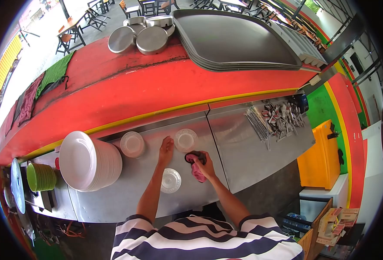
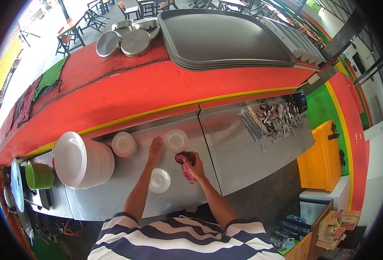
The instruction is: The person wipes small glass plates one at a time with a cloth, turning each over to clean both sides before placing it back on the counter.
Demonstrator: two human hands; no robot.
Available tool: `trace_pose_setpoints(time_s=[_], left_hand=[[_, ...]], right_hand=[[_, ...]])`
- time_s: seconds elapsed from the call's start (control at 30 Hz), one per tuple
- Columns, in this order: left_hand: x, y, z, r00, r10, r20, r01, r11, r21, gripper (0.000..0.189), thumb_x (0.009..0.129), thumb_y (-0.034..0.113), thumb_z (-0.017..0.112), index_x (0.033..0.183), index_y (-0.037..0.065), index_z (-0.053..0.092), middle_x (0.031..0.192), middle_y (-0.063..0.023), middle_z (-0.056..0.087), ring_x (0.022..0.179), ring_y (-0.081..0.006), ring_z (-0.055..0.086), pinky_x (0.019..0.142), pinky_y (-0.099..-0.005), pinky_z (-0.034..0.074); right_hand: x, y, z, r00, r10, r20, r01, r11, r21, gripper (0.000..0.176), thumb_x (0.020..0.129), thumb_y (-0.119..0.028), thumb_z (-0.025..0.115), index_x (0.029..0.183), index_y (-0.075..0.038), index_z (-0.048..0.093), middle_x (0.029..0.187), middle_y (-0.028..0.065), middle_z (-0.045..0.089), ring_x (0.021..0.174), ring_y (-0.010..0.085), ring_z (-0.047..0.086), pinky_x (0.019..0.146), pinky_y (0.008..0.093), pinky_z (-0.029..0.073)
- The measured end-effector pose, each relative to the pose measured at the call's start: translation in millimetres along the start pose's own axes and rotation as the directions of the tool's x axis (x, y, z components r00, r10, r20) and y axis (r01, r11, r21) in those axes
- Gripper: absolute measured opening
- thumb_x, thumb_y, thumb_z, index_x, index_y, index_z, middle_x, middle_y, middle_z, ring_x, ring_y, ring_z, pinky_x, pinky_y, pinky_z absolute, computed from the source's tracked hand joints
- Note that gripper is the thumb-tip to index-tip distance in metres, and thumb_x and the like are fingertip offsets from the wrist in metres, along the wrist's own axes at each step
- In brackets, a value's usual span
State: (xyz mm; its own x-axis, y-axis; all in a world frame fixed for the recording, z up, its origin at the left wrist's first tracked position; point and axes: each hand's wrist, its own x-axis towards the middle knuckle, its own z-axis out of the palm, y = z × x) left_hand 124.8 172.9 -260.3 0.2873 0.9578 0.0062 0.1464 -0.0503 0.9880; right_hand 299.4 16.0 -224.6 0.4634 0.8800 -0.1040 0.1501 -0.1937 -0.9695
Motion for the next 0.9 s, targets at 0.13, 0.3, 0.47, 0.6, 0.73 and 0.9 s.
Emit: trace_pose_setpoints(time_s=[0.13,0.3,0.47,0.6,0.73,0.9], left_hand=[[-70,53,-44,0.999,0.028,0.034,-0.035,0.972,0.231,0.071,0.087,0.039,0.075,0.142,0.007,0.046,0.135,-0.0249,0.054,0.128,-0.0389,0.054,0.103,-0.0471,0.045],[-154,108,-44,0.974,0.016,0.226,-0.182,0.649,0.739,0.104,0.067,0.051,0.085,0.151,0.015,0.036,0.158,-0.0208,0.025,0.147,-0.0431,0.020,0.114,-0.0643,0.021],[-166,81,-35,0.977,0.018,0.211,-0.182,0.585,0.791,0.108,0.064,0.048,0.087,0.152,0.017,0.033,0.155,-0.0198,0.027,0.146,-0.0414,0.022,0.114,-0.0643,0.021],[-166,84,-33,0.986,0.053,0.157,-0.152,0.668,0.728,0.107,0.064,0.047,0.087,0.152,0.016,0.034,0.148,-0.0200,0.035,0.140,-0.0412,0.030,0.111,-0.0622,0.025],[-169,79,-33,0.983,0.176,0.052,-0.168,0.748,0.643,0.102,0.065,0.047,0.086,0.149,0.013,0.040,0.143,-0.0208,0.041,0.136,-0.0418,0.035,0.109,-0.0579,0.031],[-172,83,-37,0.945,0.292,-0.151,-0.182,0.847,0.498,0.095,0.070,0.046,0.084,0.149,0.011,0.042,0.138,-0.0204,0.046,0.128,-0.0392,0.043,0.105,-0.0532,0.038]], right_hand=[[-52,-1,1,0.993,-0.112,0.035,0.117,0.976,-0.186,0.060,0.086,-0.029,0.076,0.132,-0.003,0.048,0.114,0.0177,0.063,0.104,0.0312,0.064,0.091,0.0392,0.050],[-104,2,14,0.977,-0.211,-0.024,0.195,0.937,-0.290,0.058,0.085,-0.027,0.076,0.131,-0.003,0.048,0.113,0.0198,0.062,0.103,0.0352,0.063,0.089,0.0408,0.050],[-112,2,25,0.965,-0.254,-0.069,0.221,0.923,-0.317,0.056,0.086,-0.024,0.075,0.130,-0.003,0.048,0.109,0.0196,0.062,0.099,0.0344,0.064,0.087,0.0405,0.050],[-109,11,18,0.989,-0.136,-0.051,0.120,0.964,-0.239,0.049,0.087,-0.022,0.074,0.126,-0.001,0.051,0.103,0.0177,0.065,0.095,0.0294,0.065,0.087,0.0369,0.050],[-105,7,11,0.987,-0.156,-0.049,0.147,0.977,-0.153,0.044,0.089,-0.020,0.073,0.124,-0.001,0.054,0.100,0.0149,0.064,0.092,0.0243,0.063,0.084,0.0355,0.050],[-93,41,12,0.980,-0.040,-0.193,0.069,0.987,0.146,0.035,0.091,-0.014,0.069,0.121,0.000,0.056,0.105,0.0103,0.066,0.094,0.0197,0.062,0.086,0.0317,0.049]])
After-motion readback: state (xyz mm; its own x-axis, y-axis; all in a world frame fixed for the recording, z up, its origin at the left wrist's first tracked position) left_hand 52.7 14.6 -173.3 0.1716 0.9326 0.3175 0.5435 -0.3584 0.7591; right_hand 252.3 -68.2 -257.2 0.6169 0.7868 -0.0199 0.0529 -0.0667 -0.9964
